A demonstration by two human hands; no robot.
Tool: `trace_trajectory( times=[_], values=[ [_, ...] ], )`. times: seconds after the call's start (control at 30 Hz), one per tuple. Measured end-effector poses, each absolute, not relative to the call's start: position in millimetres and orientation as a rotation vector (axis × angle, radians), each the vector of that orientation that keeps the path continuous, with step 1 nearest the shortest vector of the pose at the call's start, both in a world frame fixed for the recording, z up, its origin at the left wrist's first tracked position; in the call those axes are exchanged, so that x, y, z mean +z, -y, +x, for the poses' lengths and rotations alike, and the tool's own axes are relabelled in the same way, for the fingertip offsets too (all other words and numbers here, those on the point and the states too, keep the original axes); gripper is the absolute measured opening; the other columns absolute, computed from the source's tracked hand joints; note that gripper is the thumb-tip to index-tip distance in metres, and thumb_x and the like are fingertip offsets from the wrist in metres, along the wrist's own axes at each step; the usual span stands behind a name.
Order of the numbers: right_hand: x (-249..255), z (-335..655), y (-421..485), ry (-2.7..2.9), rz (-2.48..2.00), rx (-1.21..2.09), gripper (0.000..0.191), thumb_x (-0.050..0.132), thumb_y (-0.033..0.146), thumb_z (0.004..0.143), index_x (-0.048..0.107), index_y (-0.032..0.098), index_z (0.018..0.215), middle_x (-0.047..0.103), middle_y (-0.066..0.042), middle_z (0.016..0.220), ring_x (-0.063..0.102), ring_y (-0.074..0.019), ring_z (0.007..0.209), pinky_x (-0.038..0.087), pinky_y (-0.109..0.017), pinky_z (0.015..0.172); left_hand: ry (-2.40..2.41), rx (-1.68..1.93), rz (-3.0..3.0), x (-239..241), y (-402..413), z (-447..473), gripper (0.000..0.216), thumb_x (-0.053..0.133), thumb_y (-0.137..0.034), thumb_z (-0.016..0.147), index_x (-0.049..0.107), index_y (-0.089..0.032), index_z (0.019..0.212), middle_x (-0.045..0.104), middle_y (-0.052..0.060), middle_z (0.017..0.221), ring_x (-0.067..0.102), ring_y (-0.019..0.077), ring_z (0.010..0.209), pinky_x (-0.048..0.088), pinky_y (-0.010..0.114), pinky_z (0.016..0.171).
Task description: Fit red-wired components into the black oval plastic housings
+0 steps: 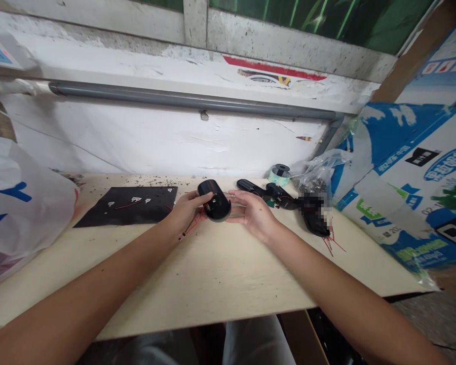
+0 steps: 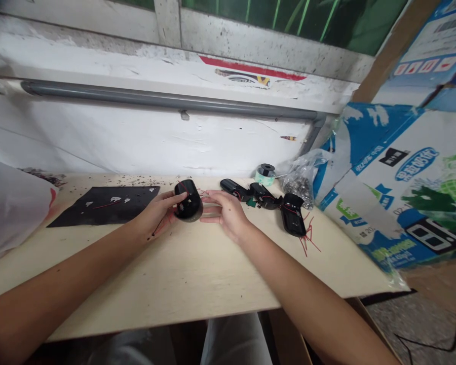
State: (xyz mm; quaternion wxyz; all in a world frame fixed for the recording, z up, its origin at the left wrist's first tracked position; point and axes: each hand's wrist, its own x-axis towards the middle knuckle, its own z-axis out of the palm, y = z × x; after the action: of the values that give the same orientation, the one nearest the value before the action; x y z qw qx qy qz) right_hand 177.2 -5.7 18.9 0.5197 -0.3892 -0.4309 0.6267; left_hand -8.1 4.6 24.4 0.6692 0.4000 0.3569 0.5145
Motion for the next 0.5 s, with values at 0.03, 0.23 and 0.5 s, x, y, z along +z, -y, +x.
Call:
trace_trajectory(
  times=[0.03, 0.23, 0.5],
  values=[
    [17.1, 176.8, 5.4, 1.084, -0.960, 1.379, 0.029, 0.066, 0.030, 0.080, 0.067, 0.019, 0.106, 0.069, -0.010, 0.112, 0.071, -0.0192, 0.074, 0.063, -0.035, 0.060, -0.845, 1.239, 0.840, 23.7, -6.8, -7.4, 0.020, 0.075, -0.016, 0.081, 0.069, -0.006, 0.097, 0.073, 0.013, 0.093, 0.068, 0.0167, 0.076, 0.057, 0.028, 0.074],
    [5.9, 175.0, 16.0, 1.707, -0.915, 0.567, 0.045, 0.063, 0.010, 0.075, 0.068, 0.027, 0.117, 0.052, -0.008, 0.130, 0.067, -0.0133, 0.077, 0.059, -0.026, 0.057, -0.926, 1.367, 0.709, 22.4, -11.8, -6.3, 0.014, 0.071, -0.013, 0.086, 0.067, -0.009, 0.098, 0.073, 0.012, 0.090, 0.068, 0.0153, 0.066, 0.061, 0.028, 0.064],
    [18.4, 176.2, 24.3, 2.002, -0.751, 0.201, 0.018, 0.070, 0.015, 0.085, 0.071, 0.021, 0.102, 0.069, -0.007, 0.106, 0.067, -0.0166, 0.080, 0.060, -0.031, 0.070, -0.863, 1.271, 0.792, 22.1, -9.0, -6.7, 0.013, 0.070, -0.022, 0.088, 0.065, -0.009, 0.091, 0.071, 0.010, 0.084, 0.067, 0.0150, 0.065, 0.061, 0.028, 0.065]
  ],
)
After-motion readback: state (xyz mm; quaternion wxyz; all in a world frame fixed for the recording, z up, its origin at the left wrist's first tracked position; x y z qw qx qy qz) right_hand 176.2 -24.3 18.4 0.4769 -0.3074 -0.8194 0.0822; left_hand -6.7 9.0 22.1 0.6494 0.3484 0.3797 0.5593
